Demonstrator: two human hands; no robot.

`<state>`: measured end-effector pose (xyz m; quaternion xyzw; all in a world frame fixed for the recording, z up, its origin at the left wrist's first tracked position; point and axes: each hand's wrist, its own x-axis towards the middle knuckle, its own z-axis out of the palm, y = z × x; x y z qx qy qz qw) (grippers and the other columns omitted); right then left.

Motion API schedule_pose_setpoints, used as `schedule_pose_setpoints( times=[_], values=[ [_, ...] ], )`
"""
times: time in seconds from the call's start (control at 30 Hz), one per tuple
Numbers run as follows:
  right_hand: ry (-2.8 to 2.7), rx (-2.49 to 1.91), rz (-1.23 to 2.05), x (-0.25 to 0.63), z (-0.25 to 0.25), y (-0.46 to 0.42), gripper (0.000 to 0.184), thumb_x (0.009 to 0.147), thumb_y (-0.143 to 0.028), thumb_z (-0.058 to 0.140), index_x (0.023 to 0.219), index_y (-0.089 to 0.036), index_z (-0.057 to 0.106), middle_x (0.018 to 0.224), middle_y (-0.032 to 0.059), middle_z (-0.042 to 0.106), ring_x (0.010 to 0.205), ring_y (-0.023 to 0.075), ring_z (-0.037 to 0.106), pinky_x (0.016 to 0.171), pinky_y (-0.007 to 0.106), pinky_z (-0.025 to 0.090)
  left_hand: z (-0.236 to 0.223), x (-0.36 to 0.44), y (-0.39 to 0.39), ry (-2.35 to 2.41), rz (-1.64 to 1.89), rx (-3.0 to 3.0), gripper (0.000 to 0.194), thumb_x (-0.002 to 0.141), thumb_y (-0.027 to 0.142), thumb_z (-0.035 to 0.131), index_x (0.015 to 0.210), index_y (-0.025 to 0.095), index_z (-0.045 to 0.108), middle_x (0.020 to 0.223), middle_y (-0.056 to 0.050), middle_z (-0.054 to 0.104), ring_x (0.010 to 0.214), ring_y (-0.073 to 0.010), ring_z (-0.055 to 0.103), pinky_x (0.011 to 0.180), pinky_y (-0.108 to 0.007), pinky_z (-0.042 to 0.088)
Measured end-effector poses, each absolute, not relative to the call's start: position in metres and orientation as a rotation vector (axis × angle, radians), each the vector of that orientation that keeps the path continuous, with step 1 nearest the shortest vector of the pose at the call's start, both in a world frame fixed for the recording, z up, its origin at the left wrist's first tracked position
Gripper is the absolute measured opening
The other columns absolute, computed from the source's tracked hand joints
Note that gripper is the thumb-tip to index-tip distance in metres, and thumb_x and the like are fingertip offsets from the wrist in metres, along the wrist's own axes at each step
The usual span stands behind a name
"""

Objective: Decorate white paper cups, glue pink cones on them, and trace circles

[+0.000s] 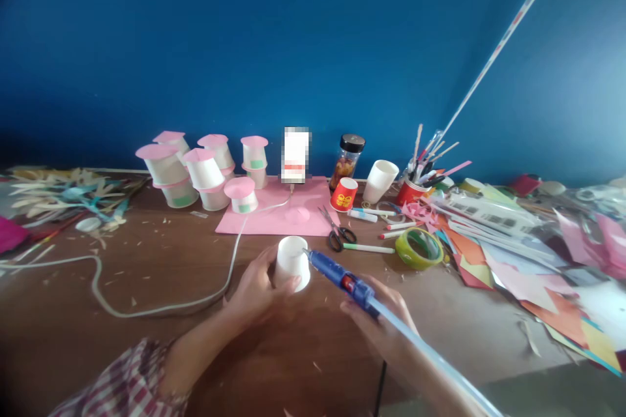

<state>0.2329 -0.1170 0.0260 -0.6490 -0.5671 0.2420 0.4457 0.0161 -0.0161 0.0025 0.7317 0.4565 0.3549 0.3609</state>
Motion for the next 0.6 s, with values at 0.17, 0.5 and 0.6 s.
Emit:
schedule_pose_setpoints(
  times=[0.17, 0.5, 0.6],
  values=[
    [-1.731, -1.548, 0.344, 0.251, 0.026, -0.115, 0.024, 0.075, -0.036, 0.068, 0.095, -0.023, 0.072, 0.079, 0.0052, 0.073, 0.066, 0.0215, 0.066, 0.063, 0.031, 0.054, 0.0, 0.017, -0.016, 1.188, 0.928, 1.875, 0.042, 0.07, 0.032, 0.067, 0.11, 0.023, 0.061, 0.109, -0.006, 0.066, 0.097, -0.0244, 0.062, 0.085, -0.037, 0.049],
    [-1.581, -1.594, 0.452, 0.239, 0.033, -0.121, 0.021, 0.073, -0.035, 0.071, 0.089, -0.02, 0.071, 0.061, 0.0013, 0.065, 0.05, 0.0167, 0.056, 0.047, 0.026, 0.047, -0.004, 0.019, -0.016, 1.204, 0.993, 1.857, 0.044, 0.069, 0.033, 0.067, 0.111, 0.021, 0.061, 0.107, -0.006, 0.068, 0.095, -0.0238, 0.063, 0.083, -0.036, 0.051],
    [-1.62, -1.585, 0.511, 0.236, 0.034, -0.119, 0.023, 0.073, -0.032, 0.071, 0.093, -0.021, 0.071, 0.067, 0.0025, 0.068, 0.056, 0.0178, 0.059, 0.053, 0.027, 0.05, -0.005, 0.019, -0.016, 1.207, 0.973, 1.855, 0.043, 0.07, 0.033, 0.067, 0.111, 0.022, 0.061, 0.104, -0.006, 0.068, 0.094, -0.0237, 0.064, 0.084, -0.036, 0.051]
  ],
)
